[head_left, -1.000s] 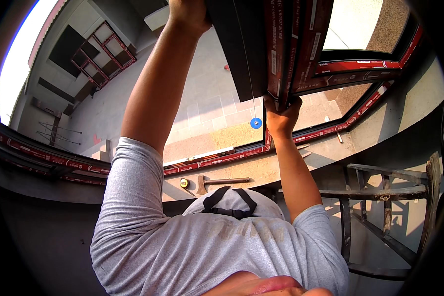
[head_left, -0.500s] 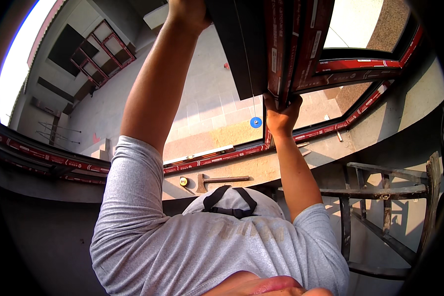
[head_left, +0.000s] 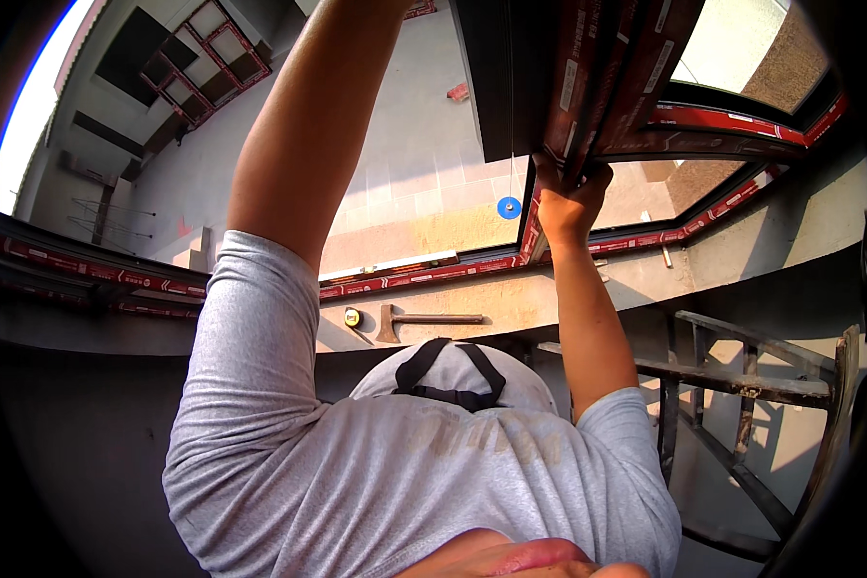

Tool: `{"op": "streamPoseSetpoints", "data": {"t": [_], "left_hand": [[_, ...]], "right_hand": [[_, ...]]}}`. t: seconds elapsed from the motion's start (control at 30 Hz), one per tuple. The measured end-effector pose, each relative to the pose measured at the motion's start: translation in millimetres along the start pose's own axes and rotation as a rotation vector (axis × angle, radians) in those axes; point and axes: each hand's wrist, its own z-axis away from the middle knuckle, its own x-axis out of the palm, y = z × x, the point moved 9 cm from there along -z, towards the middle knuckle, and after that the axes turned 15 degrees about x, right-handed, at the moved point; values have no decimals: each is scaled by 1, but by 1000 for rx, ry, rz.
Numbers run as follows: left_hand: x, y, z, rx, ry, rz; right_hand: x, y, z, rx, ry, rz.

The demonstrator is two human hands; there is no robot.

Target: The person installs a window frame by positioning a metal profile into the opening, tapping it with a hammer, and using a plumb line to check alignment. The person repeatedly adjusts the frame and uses a ladder to reach higher sections.

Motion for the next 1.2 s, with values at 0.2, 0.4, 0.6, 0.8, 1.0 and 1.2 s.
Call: {"op": "streamPoseSetpoints", "data": {"t": [0.2,0.4,0.6,0.8,1.0,1.2], "left_hand": [[-8,1,20,-12,48,48],[-18,-43,127,-139,165,48],[8,-88,269,-410,236,-101],[38,-129,341,-700,136,-126],[37,-171,427,-902,41,-151],[20,-192,496,-1088,45,-191]], "right_hand": [[-24,30,11,-119,-90,131],[-63,83,70,-102,-214,159],[-11,45,99,-169,-538,128],[16,102,108,169,-598,156],[18,190,132,229,-641,222],[29,235,149,459,-706,379]]}}
